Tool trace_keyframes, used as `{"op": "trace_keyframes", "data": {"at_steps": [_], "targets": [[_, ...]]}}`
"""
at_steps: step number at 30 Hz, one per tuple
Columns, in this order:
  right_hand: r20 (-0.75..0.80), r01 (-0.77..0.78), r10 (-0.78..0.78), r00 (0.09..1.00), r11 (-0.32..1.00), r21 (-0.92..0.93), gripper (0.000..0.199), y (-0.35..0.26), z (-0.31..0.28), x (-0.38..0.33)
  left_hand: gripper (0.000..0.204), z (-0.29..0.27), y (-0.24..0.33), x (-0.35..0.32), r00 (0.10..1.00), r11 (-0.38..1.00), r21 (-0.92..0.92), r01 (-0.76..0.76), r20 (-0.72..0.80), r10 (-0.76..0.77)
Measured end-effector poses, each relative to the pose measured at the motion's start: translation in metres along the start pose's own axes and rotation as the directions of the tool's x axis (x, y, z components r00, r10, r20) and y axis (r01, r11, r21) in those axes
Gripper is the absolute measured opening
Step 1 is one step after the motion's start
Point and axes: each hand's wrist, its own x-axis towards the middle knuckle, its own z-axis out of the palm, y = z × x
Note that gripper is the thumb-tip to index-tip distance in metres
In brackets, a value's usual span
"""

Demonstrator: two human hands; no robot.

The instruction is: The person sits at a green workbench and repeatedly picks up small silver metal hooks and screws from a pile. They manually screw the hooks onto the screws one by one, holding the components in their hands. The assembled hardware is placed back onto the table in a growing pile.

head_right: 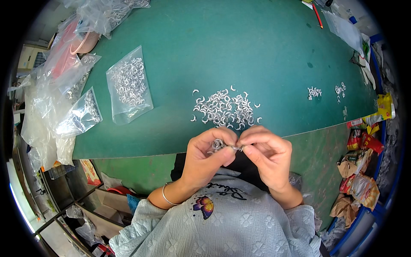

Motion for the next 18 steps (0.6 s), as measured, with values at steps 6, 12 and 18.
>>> {"op": "trace_keyframes", "data": {"at_steps": [6, 12, 18], "targets": [[-0.065, -0.003, 0.005, 0.998, 1.0, 0.025, 0.013, 0.0045, -0.0031, 0.0009, 0.014, -0.0048, -0.0026, 0.0026, 0.999, 0.979, -0.2, 0.045, 0.019, -0.042], [-0.069, 0.006, -0.004, 0.998, 0.999, 0.032, 0.014, 0.0056, -0.0034, 0.0009, 0.023, -0.007, -0.0027, 0.002, 0.993, 0.963, -0.244, 0.111, 0.055, -0.1], [-0.079, 0.001, 0.002, 0.997, 0.999, 0.038, 0.012, 0.0068, -0.0061, 0.0005, 0.025, -0.0036, -0.0012, 0.0029, 0.994, 0.96, -0.257, 0.109, 0.041, -0.102]]}}
